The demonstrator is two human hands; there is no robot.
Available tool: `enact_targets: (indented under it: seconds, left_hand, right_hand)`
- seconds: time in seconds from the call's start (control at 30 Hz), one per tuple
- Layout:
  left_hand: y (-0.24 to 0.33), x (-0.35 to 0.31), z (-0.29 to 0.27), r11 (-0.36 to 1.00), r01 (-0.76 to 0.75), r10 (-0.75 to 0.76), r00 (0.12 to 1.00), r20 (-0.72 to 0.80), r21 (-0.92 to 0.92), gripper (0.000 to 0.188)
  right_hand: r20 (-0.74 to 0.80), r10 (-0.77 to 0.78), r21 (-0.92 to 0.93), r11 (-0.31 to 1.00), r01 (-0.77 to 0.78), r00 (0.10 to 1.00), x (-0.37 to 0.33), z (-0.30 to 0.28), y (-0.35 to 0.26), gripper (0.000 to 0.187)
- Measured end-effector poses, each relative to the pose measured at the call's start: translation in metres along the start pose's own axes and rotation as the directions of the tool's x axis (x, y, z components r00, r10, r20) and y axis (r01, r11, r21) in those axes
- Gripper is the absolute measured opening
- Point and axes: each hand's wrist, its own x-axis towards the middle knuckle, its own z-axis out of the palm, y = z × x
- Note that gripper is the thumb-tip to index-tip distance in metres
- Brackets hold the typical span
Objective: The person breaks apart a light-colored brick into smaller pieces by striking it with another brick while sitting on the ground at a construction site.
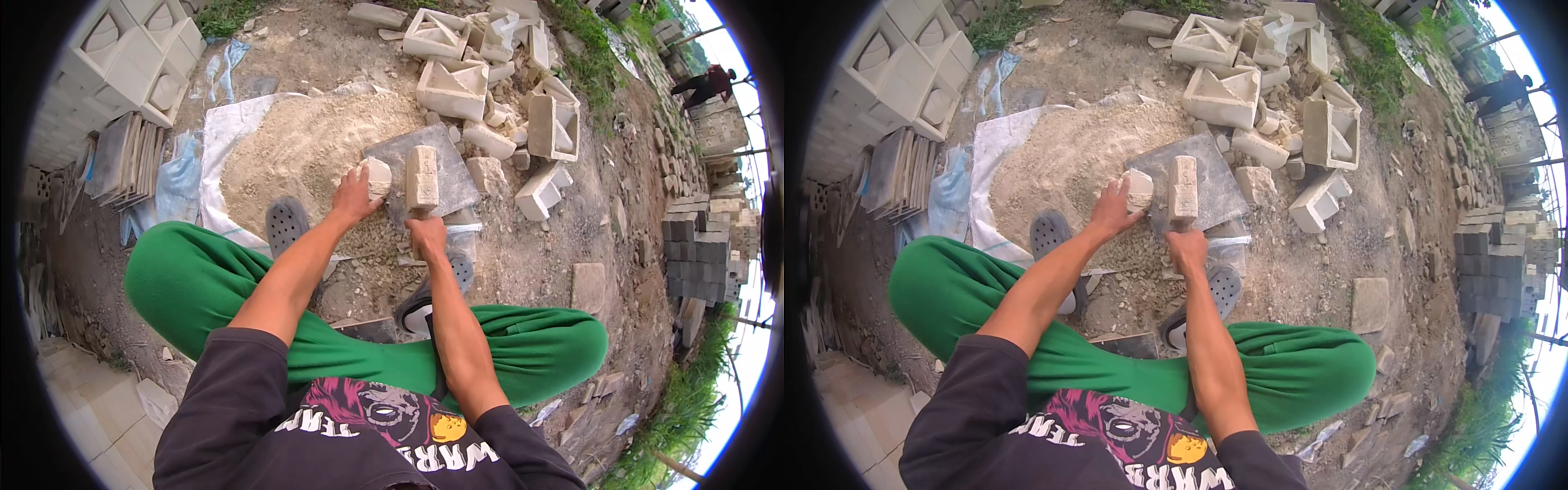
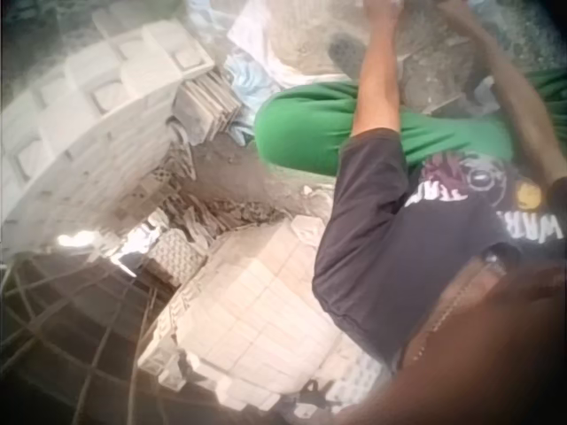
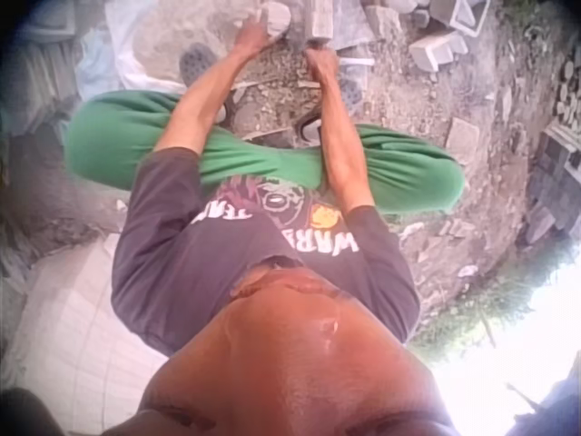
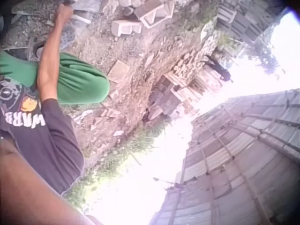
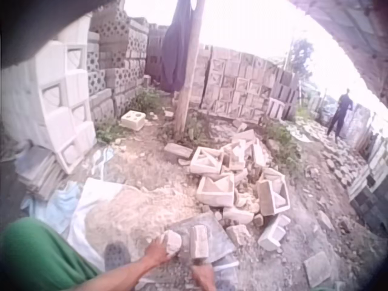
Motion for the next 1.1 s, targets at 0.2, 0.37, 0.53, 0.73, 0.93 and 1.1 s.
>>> enact_targets:
  seconds: [0.2,0.37,0.53,0.73,0.93,1.1]
  left_hand:
    - [0.008,0.001,-0.008,0.999,0.025,-0.023,0.998,0.057,-0.047,0.098]
    - [0.005,0.001,-0.004,1.0,0.005,-0.005,1.0,0.023,-0.02,0.096]
    - [0.003,0.007,0.0,1.0,0.013,-0.013,0.999,0.038,-0.008,0.1]
    - [0.015,0.006,-0.007,0.999,0.033,-0.035,0.997,0.068,0.03,0.1]
    - [0.013,0.013,-0.009,0.999,-0.002,-0.003,0.995,0.098,0.047,0.101]
    - [0.006,0.011,-0.006,0.999,0.015,-0.018,0.996,0.089,0.035,0.103]
  right_hand:
    - [-0.039,-0.123,0.274,0.953,0.129,0.992,-0.003,-0.021,-0.012,0.047]
    - [0.067,-0.074,-0.064,0.995,0.078,0.995,-0.01,-0.012,-0.006,0.042]
    - [0.158,0.018,-0.001,1.0,-0.018,0.987,-0.007,-0.021,-0.018,0.051]
    - [-0.077,-0.189,0.188,0.961,0.201,0.979,-0.026,-0.011,-0.024,0.04]
    - [0.062,0.023,0.012,1.0,-0.023,0.998,-0.017,0.013,-0.003,0.042]
    - [0.034,-0.019,0.068,0.998,0.017,0.999,-0.019,-0.012,-0.028,0.045]
